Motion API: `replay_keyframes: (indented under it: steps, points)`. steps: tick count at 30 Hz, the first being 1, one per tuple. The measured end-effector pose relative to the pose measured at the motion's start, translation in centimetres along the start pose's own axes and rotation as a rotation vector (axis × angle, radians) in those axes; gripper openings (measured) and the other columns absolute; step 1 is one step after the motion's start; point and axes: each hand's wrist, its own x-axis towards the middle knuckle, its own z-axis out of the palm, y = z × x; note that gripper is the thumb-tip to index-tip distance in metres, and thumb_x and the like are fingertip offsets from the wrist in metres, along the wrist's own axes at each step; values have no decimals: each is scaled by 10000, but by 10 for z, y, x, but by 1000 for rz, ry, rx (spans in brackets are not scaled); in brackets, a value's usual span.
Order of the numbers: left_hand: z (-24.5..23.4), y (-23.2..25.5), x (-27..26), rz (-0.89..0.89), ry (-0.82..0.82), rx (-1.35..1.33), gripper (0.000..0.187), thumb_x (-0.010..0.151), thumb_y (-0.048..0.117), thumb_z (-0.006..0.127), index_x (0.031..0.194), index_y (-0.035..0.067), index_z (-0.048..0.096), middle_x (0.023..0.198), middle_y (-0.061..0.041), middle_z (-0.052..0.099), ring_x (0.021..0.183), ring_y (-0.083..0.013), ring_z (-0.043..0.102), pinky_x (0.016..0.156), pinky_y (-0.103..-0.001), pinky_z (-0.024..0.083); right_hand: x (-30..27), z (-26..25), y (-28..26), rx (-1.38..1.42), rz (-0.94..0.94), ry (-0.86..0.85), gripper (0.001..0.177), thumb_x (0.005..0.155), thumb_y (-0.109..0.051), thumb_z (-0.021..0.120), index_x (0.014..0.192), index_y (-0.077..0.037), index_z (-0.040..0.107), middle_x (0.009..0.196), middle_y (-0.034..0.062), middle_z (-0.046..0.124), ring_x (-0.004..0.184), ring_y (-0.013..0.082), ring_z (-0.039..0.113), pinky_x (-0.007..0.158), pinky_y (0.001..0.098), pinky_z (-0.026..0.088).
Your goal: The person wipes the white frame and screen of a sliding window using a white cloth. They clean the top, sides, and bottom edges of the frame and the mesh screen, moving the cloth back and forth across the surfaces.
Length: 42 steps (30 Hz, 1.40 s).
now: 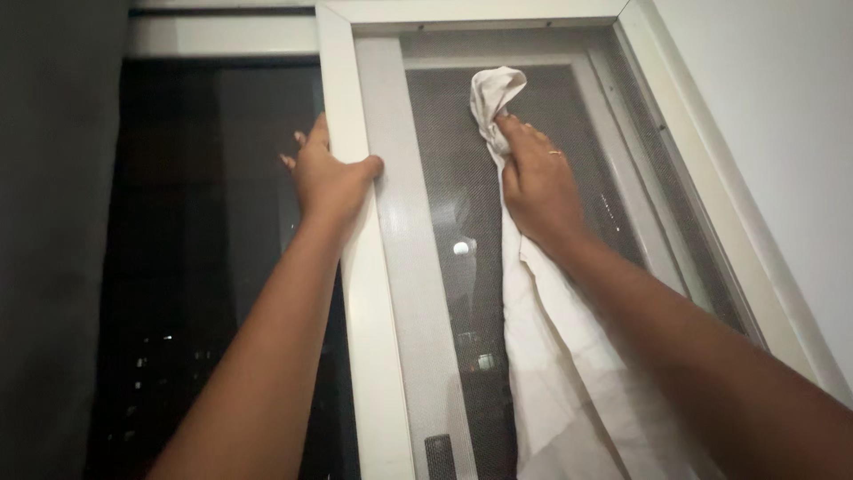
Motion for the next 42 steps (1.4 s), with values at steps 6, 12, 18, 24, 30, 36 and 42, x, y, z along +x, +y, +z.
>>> replay_keyframes:
  steps: [6,12,18,24,30,36,42]
  points:
    - [10,-21,13,118,79,-23,926,697,170,824,1513,48,405,1544,-240,432,1563,-359,80,1253,-472,-72,-7,-6,0,3,-135,73,497,977,-33,483,1473,-55,517,1471,209,575,1399,369,509,1162,504,353]
    - [9,-24,13,153,59,-16,935,714,182,817,1524,35,374,1543,-262,434,1572,-358,96,1266,-486,-83,-7,-5,-3,-16,-108,59,473,998,-50,482,1470,-55,519,1471,209,569,1384,359,507,1158,495,348]
    - [9,-21,12,111,78,-42,941,695,183,824,1522,63,390,1566,-287,341,1531,-422,24,1234,-466,-43,-8,-5,-3,-16,-127,82,463,985,-32,477,1444,-38,537,1451,224,589,1370,366,535,1159,494,372]
    - [8,-20,13,109,64,-38,941,678,174,810,1513,54,394,1565,-253,381,1557,-372,59,1252,-464,-56,-9,-3,-2,-36,-147,98,469,990,-26,479,1456,-25,528,1431,243,586,1371,384,526,1169,485,368]
    - [5,-17,10,60,34,-46,949,706,160,813,1532,57,358,1576,-240,363,1558,-368,4,1250,-463,-42,-9,-2,-5,-59,-100,61,467,995,-40,466,1460,-39,511,1447,209,583,1375,361,525,1171,494,352]
    - [4,-14,6,74,57,-47,954,701,175,840,1527,60,378,1587,-255,326,1548,-401,28,1257,-468,-5,-16,-7,-27,-59,-49,14,475,1028,-80,469,1499,-16,472,1489,215,539,1399,361,490,1183,489,331]
    - [4,-4,-5,21,66,-24,898,679,188,840,1496,175,468,1594,-208,362,1569,-391,64,1279,-470,58,-24,7,-67,-168,-218,-80,608,1014,-255,473,1546,9,343,1621,205,330,1504,361,291,1212,495,205]
